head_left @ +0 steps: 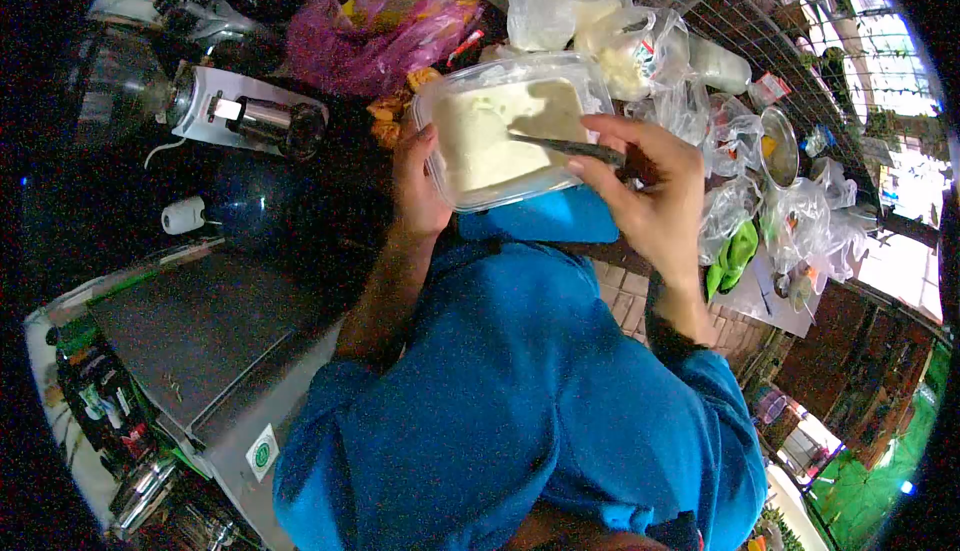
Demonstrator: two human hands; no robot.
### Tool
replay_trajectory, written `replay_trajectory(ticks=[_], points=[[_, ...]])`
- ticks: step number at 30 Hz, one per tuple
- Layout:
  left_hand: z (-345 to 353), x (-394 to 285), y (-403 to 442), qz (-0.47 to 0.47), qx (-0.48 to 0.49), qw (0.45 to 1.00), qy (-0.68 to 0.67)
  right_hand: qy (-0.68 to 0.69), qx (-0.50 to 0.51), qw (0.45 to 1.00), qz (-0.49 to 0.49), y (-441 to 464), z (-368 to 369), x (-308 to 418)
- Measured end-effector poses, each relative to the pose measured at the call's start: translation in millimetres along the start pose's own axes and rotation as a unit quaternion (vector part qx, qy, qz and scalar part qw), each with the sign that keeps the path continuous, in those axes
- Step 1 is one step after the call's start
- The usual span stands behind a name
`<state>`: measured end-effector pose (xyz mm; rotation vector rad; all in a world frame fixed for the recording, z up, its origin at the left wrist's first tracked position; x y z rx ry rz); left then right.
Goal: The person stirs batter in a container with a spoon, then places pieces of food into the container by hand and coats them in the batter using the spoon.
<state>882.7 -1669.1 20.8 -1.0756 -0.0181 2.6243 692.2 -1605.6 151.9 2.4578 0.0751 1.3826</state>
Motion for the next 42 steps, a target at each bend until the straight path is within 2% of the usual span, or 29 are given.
replay_trajectory(ticks=[1, 3, 5, 7, 8, 11, 14, 15, 17, 19, 23, 26, 28, 31, 37, 42], points=[[2, 1, 1, 0.009, 0.016, 1.0, -0.005, -0.002, 0.0, 1.0, 0.0, 4, -1, 4], [4, 3, -1, 0.008, 0.005, 1.0, 0.014, -0.021, 0.066, 0.997, 0.022, 12, 6, 10], [0, 2, -3, 0.01, -0.009, 0.999, 0.033, 0.001, 0.059, 0.998, 0.028, 12, 6, 5], [3, 3, 0, -0.009, 0.032, 0.999, 0.002, -0.072, 0.085, 0.991, -0.073, 15, 5, 18], [3, 3, 1, -0.007, 0.032, 0.999, 0.001, -0.073, 0.086, 0.991, -0.074, 14, 1, 16], [2, 2, 3, 0.004, 0.028, 1.0, -0.006, -0.114, 0.059, 0.985, -0.113, 9, -14, 15], [7, -1, 2, 0.002, 0.051, 0.999, -0.008, -0.16, -0.042, 0.971, -0.172, 9, -26, 24], [10, -2, 2, 0.001, 0.045, 0.999, -0.011, -0.161, -0.044, 0.971, -0.172, 8, -23, 24], [9, -1, 0, -0.001, 0.04, 0.999, -0.015, -0.198, -0.083, 0.973, -0.089, 1, -18, 6], [0, 4, 0, -0.012, 0.002, 1.0, 0.028, -0.182, -0.092, 0.974, -0.098, -5, -11, -7], [-11, 17, 5, -0.03, -0.007, 0.999, 0.006, -0.095, -0.047, 0.992, -0.06, -9, 3, -15], [-12, 18, 6, -0.025, 0.002, 1.0, -0.018, -0.066, 0.018, 0.995, -0.079, -13, 10, -10], [-16, 20, 6, -0.047, -0.015, 0.998, -0.039, -0.084, 0.024, 0.992, -0.094, -14, 2, 2], [-20, 19, 8, -0.028, -0.013, 0.999, -0.035, -0.097, 0.03, 0.989, -0.105, -18, -12, 9], [-16, 17, 7, -0.001, 0.002, 1.0, -0.026, -0.216, -0.089, 0.956, -0.177, -7, -28, 4], [-14, 11, 5, 0.019, -0.026, 0.999, -0.008, -0.287, -0.104, 0.932, -0.196, -12, -16, -5]])
Point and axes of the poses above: each hand's wrist, its own y-axis towards the middle knuckle, its own z-axis out of the palm, x = y × z, the point moved 6 cm from there along y, towards the middle knuckle, and after that the axes turned 1 degree about x, right-handed, at the moved point
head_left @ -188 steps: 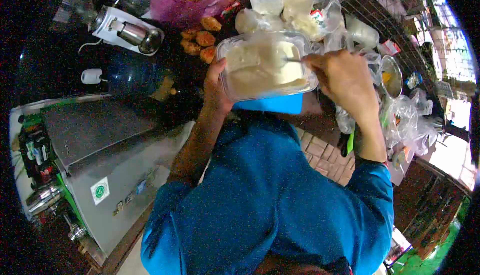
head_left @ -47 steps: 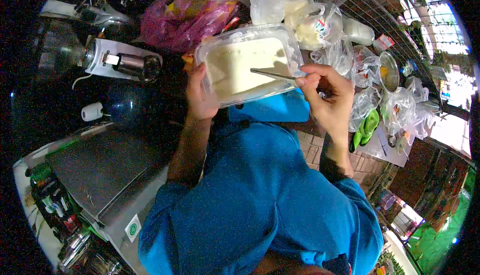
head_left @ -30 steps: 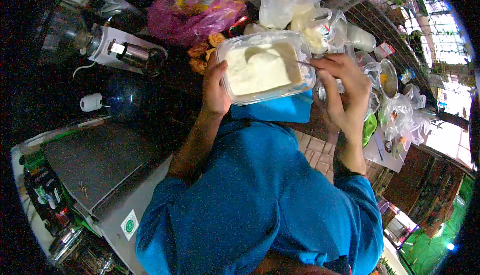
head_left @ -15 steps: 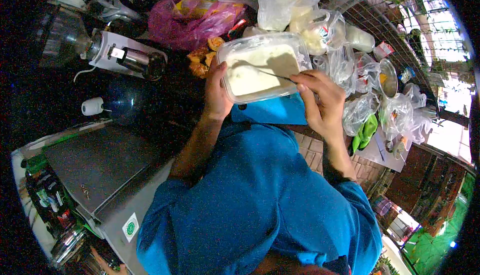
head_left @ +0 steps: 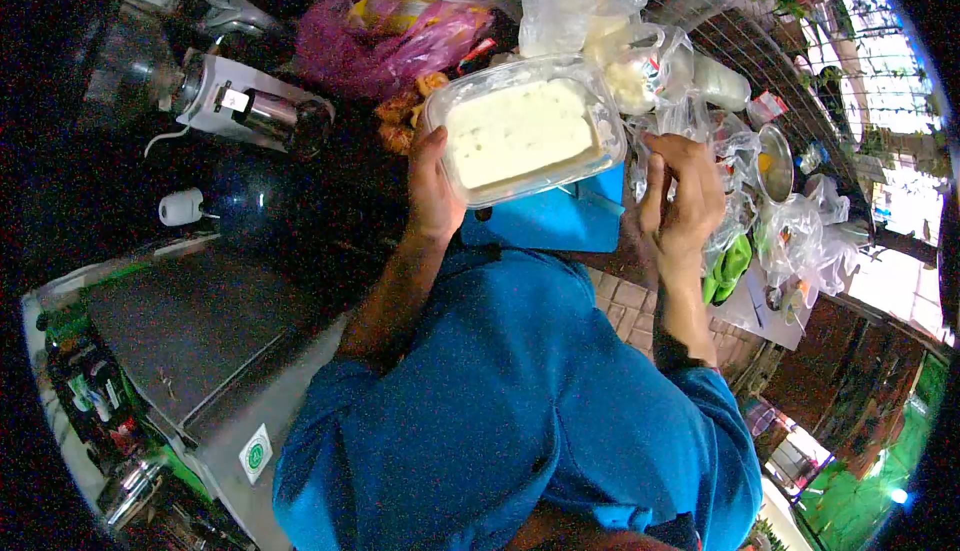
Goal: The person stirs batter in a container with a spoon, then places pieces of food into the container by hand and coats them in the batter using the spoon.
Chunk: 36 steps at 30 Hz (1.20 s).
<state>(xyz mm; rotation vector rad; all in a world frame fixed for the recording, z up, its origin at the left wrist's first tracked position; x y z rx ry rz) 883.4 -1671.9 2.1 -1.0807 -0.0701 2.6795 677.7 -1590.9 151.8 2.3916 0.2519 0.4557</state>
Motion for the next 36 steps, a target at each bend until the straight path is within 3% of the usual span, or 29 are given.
replay_trajectory(ticks=[1, 3, 6, 7, 9, 13, 15, 17, 21, 26, 30, 32, 36], points=[[2, -3, 1, 0.017, 0.005, 1.0, 0.017, 0.001, 0.002, 1.0, -0.002, -2, 3, 3], [-1, 1, 2, 0.002, 0.003, 1.0, 0.011, 0.057, -0.007, 0.993, 0.103, -7, 7, -2], [-3, 3, 3, -0.013, 0.005, 1.0, 0.011, 0.131, 0.037, 0.973, 0.185, -11, 20, 6], [-4, 3, 3, -0.013, 0.008, 1.0, 0.018, 0.133, 0.037, 0.973, 0.184, -11, 21, 6], [-5, 5, 4, -0.01, 0.007, 1.0, 0.017, 0.178, 0.058, 0.979, 0.074, -6, 25, 18], [-13, 12, 2, -0.044, 0.009, 0.998, -0.034, 0.217, 0.033, 0.966, 0.133, -12, 18, 14], [-17, 12, 3, -0.047, 0.005, 0.998, -0.039, 0.226, 0.022, 0.966, 0.121, -11, 18, 15], [-20, 13, 4, -0.052, 0.008, 0.998, -0.045, 0.203, 0.071, 0.976, 0.021, -9, 26, 26], [-21, 10, 3, -0.05, -0.005, 0.998, -0.031, 0.172, 0.046, 0.984, 0.008, -5, 25, 21], [-17, 9, 3, -0.041, 0.024, 0.998, -0.032, 0.069, -0.001, 0.994, 0.09, -3, 14, 2], [-17, 9, 2, -0.035, 0.003, 0.999, -0.007, 0.044, 0.007, 0.998, 0.037, -6, 29, 0], [-23, 14, 3, -0.048, -0.006, 0.999, -0.019, 0.141, 0.03, 0.985, 0.095, -9, 36, -1], [-27, 19, 6, -0.057, -0.002, 0.998, -0.023, 0.22, 0.078, 0.965, 0.118, -14, 40, -1]])
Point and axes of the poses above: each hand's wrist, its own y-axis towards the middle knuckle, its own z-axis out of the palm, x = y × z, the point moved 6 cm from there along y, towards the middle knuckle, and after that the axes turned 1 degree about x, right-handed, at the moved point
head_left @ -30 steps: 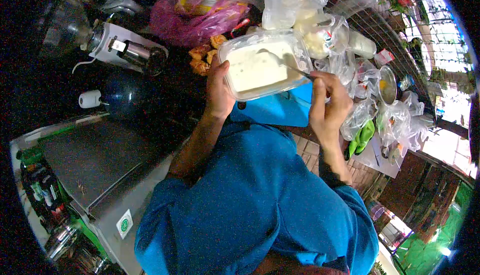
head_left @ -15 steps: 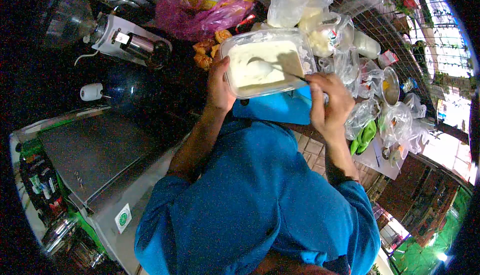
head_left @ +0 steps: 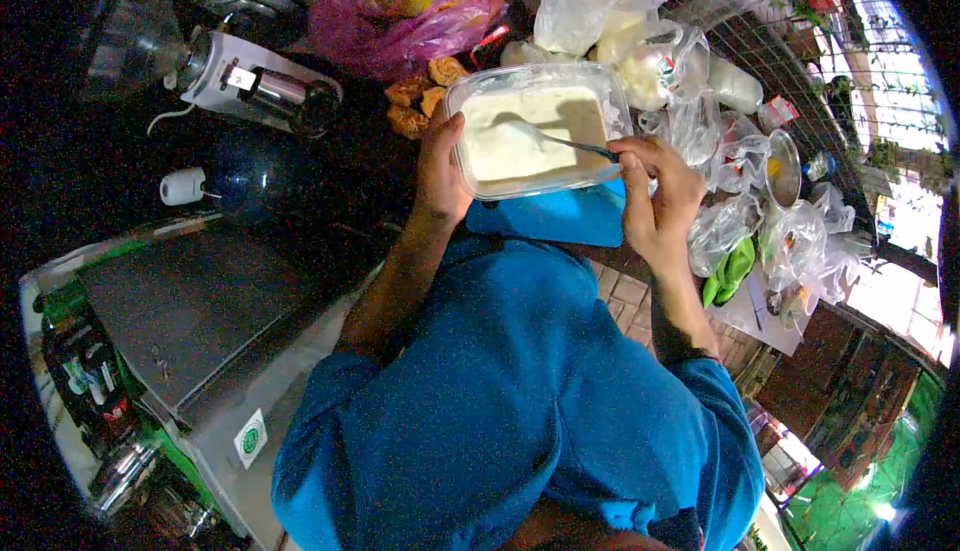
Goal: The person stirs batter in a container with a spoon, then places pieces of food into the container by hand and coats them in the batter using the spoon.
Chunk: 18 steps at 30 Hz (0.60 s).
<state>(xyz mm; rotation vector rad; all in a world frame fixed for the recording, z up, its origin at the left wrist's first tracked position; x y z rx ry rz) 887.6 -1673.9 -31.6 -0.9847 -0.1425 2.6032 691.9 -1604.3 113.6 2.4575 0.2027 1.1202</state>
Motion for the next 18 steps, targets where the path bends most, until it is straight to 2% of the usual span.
replay_trajectory(ticks=[3, 5, 6, 10, 11, 14, 17, 18], points=[[-2, 1, 2, -0.005, -0.013, 1.0, -0.004, -0.008, -0.017, 1.0, -0.019, -2, -5, 9], [-3, 1, 2, -0.003, -0.027, 1.0, 0.001, 0.056, -0.013, 0.998, 0.019, -5, -7, 8], [-1, 1, 3, 0.0, -0.022, 1.0, -0.005, 0.02, -0.01, 0.998, -0.052, -4, -4, 13], [13, -8, 3, 0.016, 0.029, 0.999, -0.012, -0.071, -0.005, 0.994, -0.082, -5, -2, 16], [9, -6, 3, 0.016, 0.029, 0.999, -0.012, -0.071, -0.005, 0.994, -0.082, -4, -4, 15], [-3, 1, 3, -0.007, -0.008, 0.999, -0.032, -0.142, -0.11, 0.981, -0.077, -3, -20, 13], [2, 0, 2, -0.002, 0.003, 1.0, -0.015, -0.222, -0.12, 0.964, -0.083, -4, -17, 5], [1, 1, 2, 0.011, -0.001, 1.0, -0.013, -0.207, -0.133, 0.966, -0.079, -6, -14, 0]])
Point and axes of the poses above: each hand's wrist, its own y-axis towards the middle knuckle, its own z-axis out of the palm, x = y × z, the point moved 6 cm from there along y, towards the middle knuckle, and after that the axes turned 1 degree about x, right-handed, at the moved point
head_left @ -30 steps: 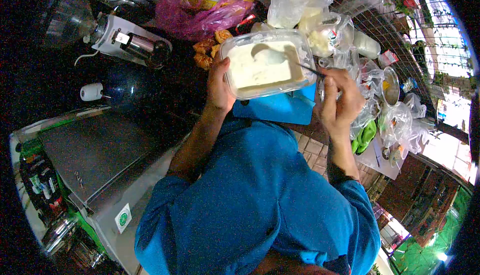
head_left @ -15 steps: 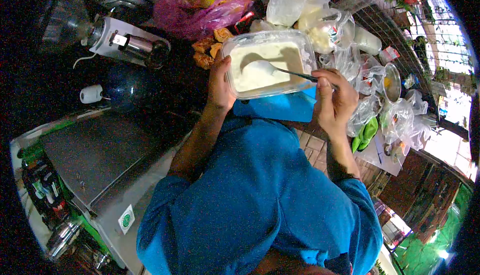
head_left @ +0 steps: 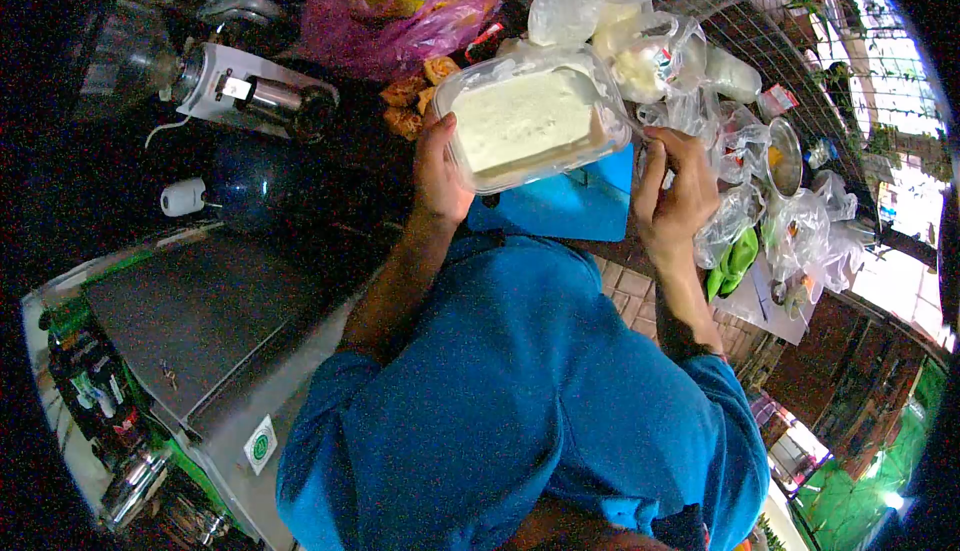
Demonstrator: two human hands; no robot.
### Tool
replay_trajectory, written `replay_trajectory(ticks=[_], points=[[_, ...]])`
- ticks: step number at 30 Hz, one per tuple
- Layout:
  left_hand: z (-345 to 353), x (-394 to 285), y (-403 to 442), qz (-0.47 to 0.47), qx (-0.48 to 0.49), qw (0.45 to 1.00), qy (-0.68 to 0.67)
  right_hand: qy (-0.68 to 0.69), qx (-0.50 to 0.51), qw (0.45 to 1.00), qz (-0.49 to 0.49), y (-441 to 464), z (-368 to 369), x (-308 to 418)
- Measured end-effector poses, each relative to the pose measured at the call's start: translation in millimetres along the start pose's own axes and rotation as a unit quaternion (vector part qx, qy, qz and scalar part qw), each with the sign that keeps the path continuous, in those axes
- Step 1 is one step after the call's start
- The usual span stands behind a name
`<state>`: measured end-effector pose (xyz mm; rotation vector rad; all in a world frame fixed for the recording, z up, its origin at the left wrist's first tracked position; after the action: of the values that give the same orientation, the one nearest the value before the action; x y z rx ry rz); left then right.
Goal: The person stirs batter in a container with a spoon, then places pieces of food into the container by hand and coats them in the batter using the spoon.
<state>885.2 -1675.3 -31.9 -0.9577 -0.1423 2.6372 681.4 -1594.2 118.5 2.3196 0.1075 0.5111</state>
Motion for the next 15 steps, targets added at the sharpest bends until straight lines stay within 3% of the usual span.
replay_trajectory(ticks=[1, 3, 6, 10, 13, 15], points=[[-1, 1, 1, 0.014, -0.004, 1.0, 0.002, 0.0, 0.0, 1.0, 0.0, -3, 0, 1], [-4, 5, 2, 0.011, 0.002, 1.0, -0.002, 0.107, 0.058, 0.983, 0.138, -10, 9, -6], [-5, 8, 3, 0.016, 0.015, 1.0, 0.004, 0.172, 0.068, 0.97, 0.16, -23, 20, -2], [1, 7, -3, 0.009, 0.007, 1.0, -0.001, 0.192, 0.089, 0.965, 0.152, -17, 10, 13], [11, 1, -5, 0.025, -0.007, 0.998, 0.064, 0.201, 0.042, 0.965, 0.161, -15, -2, 15], [14, -3, -6, 0.018, 0.004, 0.999, 0.027, 0.215, 0.04, 0.974, 0.058, -11, -4, 26]])
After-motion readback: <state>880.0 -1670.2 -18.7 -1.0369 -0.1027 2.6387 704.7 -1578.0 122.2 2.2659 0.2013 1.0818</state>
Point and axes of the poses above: each hand's wrist, its own y-axis towards the middle knuckle, its own z-axis out of the palm, x = y × z, the point moved 6 cm from there along y, towards the middle knuckle, and after that the axes turned 1 degree about x, right-handed, at the moved point
